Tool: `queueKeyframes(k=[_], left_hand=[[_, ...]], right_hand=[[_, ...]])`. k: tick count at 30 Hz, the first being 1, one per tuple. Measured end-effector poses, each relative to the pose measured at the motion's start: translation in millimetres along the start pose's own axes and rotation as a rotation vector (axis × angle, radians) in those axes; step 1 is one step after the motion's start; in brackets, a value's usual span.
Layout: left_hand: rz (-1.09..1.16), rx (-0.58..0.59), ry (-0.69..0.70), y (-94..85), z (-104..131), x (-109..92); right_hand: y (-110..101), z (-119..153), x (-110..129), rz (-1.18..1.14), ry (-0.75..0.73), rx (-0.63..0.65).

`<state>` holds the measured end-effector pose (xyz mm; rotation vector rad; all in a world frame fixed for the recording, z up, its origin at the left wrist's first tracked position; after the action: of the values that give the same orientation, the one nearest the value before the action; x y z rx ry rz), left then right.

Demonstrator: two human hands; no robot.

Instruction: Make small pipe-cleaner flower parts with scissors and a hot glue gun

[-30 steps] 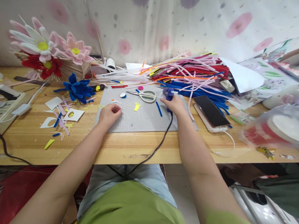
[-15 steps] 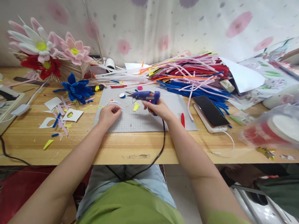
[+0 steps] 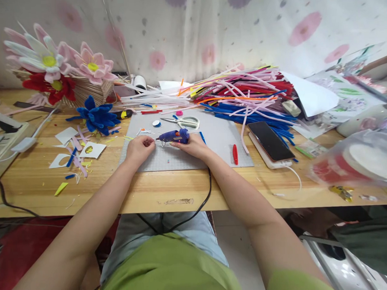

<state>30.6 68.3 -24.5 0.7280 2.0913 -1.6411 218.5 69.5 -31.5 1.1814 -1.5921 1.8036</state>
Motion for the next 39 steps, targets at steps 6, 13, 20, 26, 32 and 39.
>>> queueKeyframes(k=[6, 13, 20, 26, 32, 39], left_hand=[[0.007, 0.002, 0.005, 1.2, -0.6, 1.1], [0.003, -0.004, 0.011, 1.1, -0.3, 0.7], [-0.013, -0.002, 0.014, 1.3, 0.0, 0.3], [-0.009, 0.002, 0.017, 2.9, -1.1, 1.3], [-0.005, 0.001, 0.025, 3.6, -1.0, 1.5], [-0.008, 0.006, 0.038, 3.8, -0.8, 0.7]], right_hand=[[1.8, -0.6, 3.0, 0.056, -0.005, -0.002], [1.0, -0.5, 1.2, 0.075, 0.019, -0.007], [1.6, -0.6, 2.3, 0.071, 0.015, -0.004], [1.3, -0.8, 2.3, 0.077, 0.012, -0.012], [0.2, -1.8, 1.7, 0.061, -0.004, -0.025], [-2.1, -1.9, 0.8, 0.055, -0.001, -0.036]])
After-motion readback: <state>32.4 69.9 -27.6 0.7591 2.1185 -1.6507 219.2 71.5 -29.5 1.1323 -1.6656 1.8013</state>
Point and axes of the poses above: each hand's wrist, its own z-axis away from the middle knuckle, its own y-axis out of the palm, x = y × z, the point moved 9 cm from there along -z, towards the middle knuckle
